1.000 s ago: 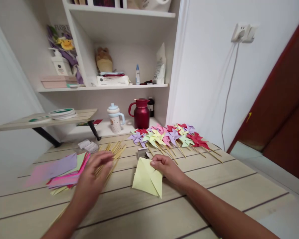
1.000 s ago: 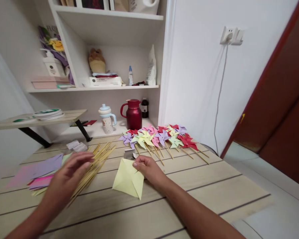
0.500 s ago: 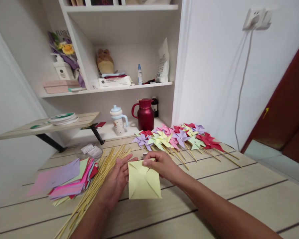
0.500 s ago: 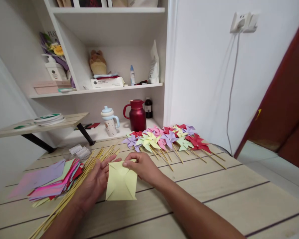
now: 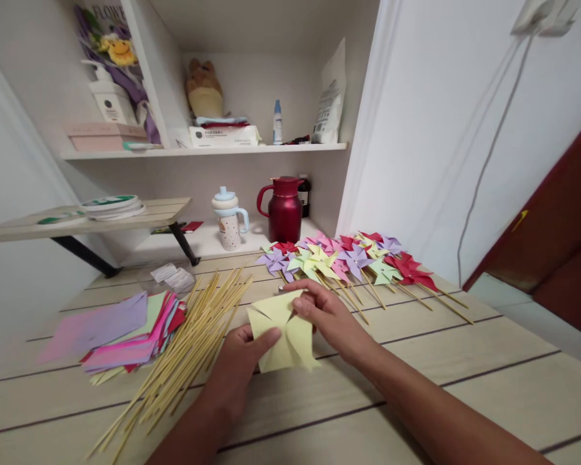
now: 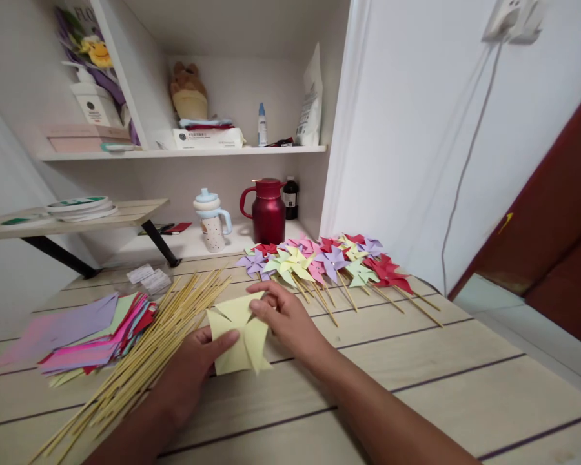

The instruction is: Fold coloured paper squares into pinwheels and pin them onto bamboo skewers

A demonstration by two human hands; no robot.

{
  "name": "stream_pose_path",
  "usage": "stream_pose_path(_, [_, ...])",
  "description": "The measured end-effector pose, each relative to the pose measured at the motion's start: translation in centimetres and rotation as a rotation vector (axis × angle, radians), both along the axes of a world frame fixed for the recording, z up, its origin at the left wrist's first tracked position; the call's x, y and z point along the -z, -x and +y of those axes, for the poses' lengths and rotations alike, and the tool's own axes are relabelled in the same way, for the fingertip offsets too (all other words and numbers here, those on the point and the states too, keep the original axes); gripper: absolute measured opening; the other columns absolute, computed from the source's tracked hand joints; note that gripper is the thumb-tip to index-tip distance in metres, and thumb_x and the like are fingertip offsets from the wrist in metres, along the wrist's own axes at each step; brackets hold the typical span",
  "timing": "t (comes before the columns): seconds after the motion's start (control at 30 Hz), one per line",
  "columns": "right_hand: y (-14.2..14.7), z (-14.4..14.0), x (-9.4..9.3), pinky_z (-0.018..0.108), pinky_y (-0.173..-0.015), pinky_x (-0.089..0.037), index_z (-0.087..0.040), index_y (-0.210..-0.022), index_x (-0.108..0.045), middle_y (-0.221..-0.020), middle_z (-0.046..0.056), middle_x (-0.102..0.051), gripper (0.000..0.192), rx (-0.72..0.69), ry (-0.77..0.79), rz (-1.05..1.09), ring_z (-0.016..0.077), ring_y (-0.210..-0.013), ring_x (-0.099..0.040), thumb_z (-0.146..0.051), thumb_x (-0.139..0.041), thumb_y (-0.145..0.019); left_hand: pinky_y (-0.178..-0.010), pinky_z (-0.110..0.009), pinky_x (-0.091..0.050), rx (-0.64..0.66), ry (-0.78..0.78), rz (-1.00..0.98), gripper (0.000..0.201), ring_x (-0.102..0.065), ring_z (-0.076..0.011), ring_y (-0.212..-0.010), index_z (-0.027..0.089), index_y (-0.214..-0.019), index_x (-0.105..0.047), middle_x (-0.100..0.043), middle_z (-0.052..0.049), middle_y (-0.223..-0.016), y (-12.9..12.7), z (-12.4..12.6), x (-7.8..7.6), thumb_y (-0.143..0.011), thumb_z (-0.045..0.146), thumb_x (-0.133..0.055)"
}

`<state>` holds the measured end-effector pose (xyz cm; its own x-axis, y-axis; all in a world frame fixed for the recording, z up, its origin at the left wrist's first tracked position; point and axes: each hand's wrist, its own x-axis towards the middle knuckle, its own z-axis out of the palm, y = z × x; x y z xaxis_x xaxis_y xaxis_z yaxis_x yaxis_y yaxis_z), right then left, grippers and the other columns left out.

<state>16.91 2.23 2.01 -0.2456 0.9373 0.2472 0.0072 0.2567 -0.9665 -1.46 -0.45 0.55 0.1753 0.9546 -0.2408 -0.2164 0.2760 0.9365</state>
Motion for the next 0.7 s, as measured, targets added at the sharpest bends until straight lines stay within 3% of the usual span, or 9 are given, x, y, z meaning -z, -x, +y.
stream_pose_path(0.07, [0.0, -0.3, 0.1, 0.028, -0.066, -0.044, -0.026, -0.123, -0.055, -0.082, 0.001, -0.062, 0.044, -0.021, 0.013, 0.079, 0.0168, -0.072, -0.057, -0.052, -0.058, -0.088, -0.077, -0.033, -0.053, -0.085, -0.023, -0.112, 0.036, -0.072, -0.0236, -0.079, 0.014, -0.100, -0.074, -0.078, -0.009, -0.088, -0.1, 0.1, 0.2, -0.072, 0.036, -0.078])
stream_pose_path(0.27, [0.9, -1.1, 0.5, 0.034, -0.083, -0.045, -0.029, -0.136, -0.042, -0.107, 0.004, -0.060, 0.057, -0.047, -0.023, 0.046, 0.0207, -0.094, -0.058, -0.046, -0.064, -0.086, -0.082, -0.035, -0.052, -0.200, -0.117, -0.247, 0.034, -0.072, -0.0251, -0.087, 0.014, -0.102, -0.071, -0.078, -0.010, -0.095, 0.4, 0.3, 0.5, -0.076, 0.035, -0.075])
stream_pose_path(0.33, [1.2, -1.2, 0.6, 0.033, -0.077, -0.044, -0.030, -0.137, -0.039, -0.097, 0.002, -0.060, 0.063, -0.017, -0.043, 0.018, 0.0189, -0.084, -0.057, -0.038, -0.069, -0.083, -0.084, -0.036, -0.052, -0.166, -0.132, -0.265, 0.035, -0.072, -0.0257, -0.089, 0.014, -0.105, -0.071, -0.077, -0.010, -0.097, 0.3, 0.0, 0.3, -0.078, 0.036, -0.073])
stream_pose_path(0.47, [1.3, -1.3, 0.9, 0.026, -0.057, -0.035, -0.026, -0.127, -0.052, -0.065, -0.005, -0.045, 0.043, 0.064, -0.069, 0.001, 0.0141, -0.060, -0.045, -0.033, -0.064, -0.086, -0.088, -0.036, -0.051, -0.021, -0.124, -0.297, 0.040, -0.070, -0.0263, -0.096, 0.015, -0.115, -0.068, -0.076, -0.011, -0.106, -0.3, -0.7, -0.2, -0.083, 0.037, -0.068])
stream_pose_path(0.57, [0.9, -1.2, 1.0, 0.026, -0.053, -0.033, -0.025, -0.120, -0.057, -0.062, -0.006, -0.042, 0.034, 0.092, -0.086, -0.032, 0.0134, -0.057, -0.042, -0.033, -0.064, -0.087, -0.087, -0.036, -0.051, 0.038, -0.104, -0.277, 0.044, -0.069, -0.0267, -0.100, 0.016, -0.121, -0.066, -0.075, -0.011, -0.110, -0.6, -0.9, -0.1, -0.084, 0.040, -0.066])
stream_pose_path(0.7, [0.5, -1.4, 0.5, 0.026, -0.054, -0.041, -0.022, -0.114, -0.059, -0.065, -0.004, -0.051, 0.029, 0.088, -0.100, -0.110, 0.0138, -0.059, -0.050, -0.032, -0.062, -0.087, -0.088, -0.036, -0.050, 0.063, -0.086, -0.277, 0.049, -0.068, -0.0269, -0.100, 0.016, -0.122, -0.065, -0.074, -0.013, -0.111, -0.6, -0.7, 0.2, -0.084, 0.046, -0.065])
